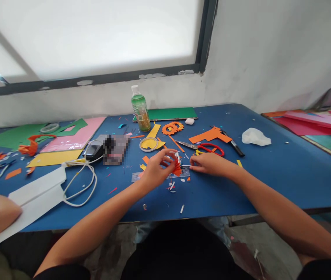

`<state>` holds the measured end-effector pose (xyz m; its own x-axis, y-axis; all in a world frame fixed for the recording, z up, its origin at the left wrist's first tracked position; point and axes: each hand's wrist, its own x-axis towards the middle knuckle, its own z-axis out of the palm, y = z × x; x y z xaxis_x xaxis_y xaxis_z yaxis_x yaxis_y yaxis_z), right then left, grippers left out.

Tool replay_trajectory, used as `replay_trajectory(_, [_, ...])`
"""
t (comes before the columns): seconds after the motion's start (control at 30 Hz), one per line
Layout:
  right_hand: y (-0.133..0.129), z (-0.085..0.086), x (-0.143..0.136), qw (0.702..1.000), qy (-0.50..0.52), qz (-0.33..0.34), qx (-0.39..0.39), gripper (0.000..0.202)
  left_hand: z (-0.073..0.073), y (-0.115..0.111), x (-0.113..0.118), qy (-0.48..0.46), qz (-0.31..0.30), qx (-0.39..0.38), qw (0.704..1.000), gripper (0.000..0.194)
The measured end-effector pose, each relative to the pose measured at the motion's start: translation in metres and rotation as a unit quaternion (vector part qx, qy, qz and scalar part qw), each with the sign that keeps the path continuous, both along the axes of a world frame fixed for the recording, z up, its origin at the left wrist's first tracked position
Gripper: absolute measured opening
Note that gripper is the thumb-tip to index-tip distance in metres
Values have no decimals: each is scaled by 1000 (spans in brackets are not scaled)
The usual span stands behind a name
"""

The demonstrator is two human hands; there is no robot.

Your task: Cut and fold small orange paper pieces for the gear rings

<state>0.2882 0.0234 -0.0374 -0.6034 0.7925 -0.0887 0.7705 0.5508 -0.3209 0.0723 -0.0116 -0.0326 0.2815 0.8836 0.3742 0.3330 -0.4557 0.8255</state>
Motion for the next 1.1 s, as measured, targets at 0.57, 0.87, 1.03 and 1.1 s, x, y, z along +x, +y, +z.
replay_trajectory(0.57, [-19, 3, -21, 774, 585, -104, -216, 28, -7, 7, 1, 14, 37, -73, 997, 21])
replay_trajectory(0.87, [-37, -3, -26, 881, 467, -70, -35, 11, -10, 7, 5, -85, 13, -147, 985, 22])
replay_trajectory(1.03, [-37, -5, -26, 913, 398, -58, 62, 10, -11, 6, 7, -127, 14, -151, 980, 23])
replay_trajectory(1.1, [-37, -4, -27, 918, 386, -59, 76, 11, -11, 6, 7, -133, 15, -149, 980, 23])
